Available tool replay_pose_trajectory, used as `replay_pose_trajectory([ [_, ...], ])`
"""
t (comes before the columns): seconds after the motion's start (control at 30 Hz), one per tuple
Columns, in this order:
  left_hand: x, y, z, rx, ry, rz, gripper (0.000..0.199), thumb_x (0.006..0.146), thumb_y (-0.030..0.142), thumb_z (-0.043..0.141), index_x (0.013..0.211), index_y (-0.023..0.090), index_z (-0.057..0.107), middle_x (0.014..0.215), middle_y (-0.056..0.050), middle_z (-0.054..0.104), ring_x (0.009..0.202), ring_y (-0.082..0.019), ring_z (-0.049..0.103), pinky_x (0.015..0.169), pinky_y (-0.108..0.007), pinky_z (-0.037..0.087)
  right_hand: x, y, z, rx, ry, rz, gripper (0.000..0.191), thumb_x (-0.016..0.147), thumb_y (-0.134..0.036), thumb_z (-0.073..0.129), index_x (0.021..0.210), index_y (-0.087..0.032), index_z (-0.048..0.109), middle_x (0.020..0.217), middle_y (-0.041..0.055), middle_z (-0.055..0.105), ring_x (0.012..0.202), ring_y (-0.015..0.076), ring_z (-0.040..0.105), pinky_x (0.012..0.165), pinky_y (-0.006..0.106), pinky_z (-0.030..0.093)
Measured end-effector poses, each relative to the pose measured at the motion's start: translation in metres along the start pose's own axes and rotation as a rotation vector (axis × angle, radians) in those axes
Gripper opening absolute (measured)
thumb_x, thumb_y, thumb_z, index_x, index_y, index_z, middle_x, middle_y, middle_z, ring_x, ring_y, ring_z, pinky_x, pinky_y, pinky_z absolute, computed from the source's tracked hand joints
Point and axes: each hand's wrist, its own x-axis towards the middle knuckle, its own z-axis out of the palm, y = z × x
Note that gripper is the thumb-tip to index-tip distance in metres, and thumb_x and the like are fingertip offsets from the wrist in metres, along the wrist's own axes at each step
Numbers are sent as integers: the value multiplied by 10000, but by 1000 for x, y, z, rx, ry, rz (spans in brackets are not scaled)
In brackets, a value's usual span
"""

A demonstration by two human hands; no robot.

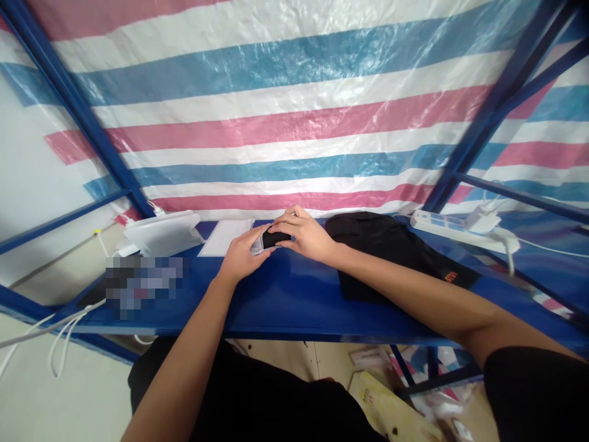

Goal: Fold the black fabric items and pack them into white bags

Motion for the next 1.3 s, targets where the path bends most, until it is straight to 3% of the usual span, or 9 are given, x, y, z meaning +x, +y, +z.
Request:
replay_pose_trajectory([
  [0.17, -3, -10, 2, 64, 10, 45, 600, 988, 386, 759, 1559, 264, 621, 1552, -91, 677, 1436, -326, 653, 1248, -525, 520, 1, -4, -2, 79, -50, 69, 456, 957, -114, 721, 1394, -247, 729, 1371, 123, 686, 1271, 287, 676, 1137, 475, 555],
  [0.33, -2, -5, -1, 49, 20, 16, 649, 918, 295, 805, 1544, 272, 636, 1531, -79, 693, 1418, -325, 666, 1232, -521, 538, 0, 6, 9, 330, 64, 232, 286, 895, -136, 774, 1161, -237, 803, 1192, 72, 731, 970, 209, 726, 897, 373, 626],
  [0.47, -1, 0, -2, -11, -4, 18, 630, 943, 340, 809, 1547, 275, 642, 1530, -74, 696, 1423, -329, 664, 1236, -529, 535, -4, 20, 20, 470, 127, 236, 215, 879, -233, 847, 1088, -230, 796, 1154, 62, 737, 885, 186, 716, 846, 358, 631],
  [0.67, -1, -2, 0, -55, 59, 94, 374, 1084, 372, 666, 1444, 300, 737, 1503, -41, 716, 1388, -287, 695, 1230, -519, 553, -3, 23, 12, 61, 51, -48, 203, 1047, -315, 716, 1205, -231, 809, 1252, 121, 779, 1174, 310, 682, 1052, 529, 587],
  [0.83, 4, 0, -5, -28, 158, 61, 307, 1117, 368, 611, 1341, 273, 798, 1399, -43, 779, 1325, -279, 737, 1186, -495, 587, -2, 8, 2, -119, 31, -117, 333, 1098, -332, 614, 1381, -220, 751, 1365, 126, 749, 1382, 357, 562, 1186, 613, 501],
  [1.0, 3, 4, -10, -12, 152, 71, 326, 1128, 383, 569, 1345, 296, 796, 1378, -19, 789, 1330, -276, 733, 1186, -504, 582, -6, 1, 6, -92, -53, -9, 488, 1010, -453, 752, 1429, -220, 664, 1418, 166, 708, 1569, 393, 444, 1267, 644, 414],
  [1.3, -1, 16, -5, -140, 53, 59, 306, 1095, 410, 620, 1300, 303, 821, 1347, -16, 801, 1274, -274, 761, 1144, -495, 617, -10, 11, 8, -99, -206, 31, 551, 912, -520, 861, 1383, -258, 743, 1320, 129, 793, 1653, 423, 338, 1315, 745, 239],
])
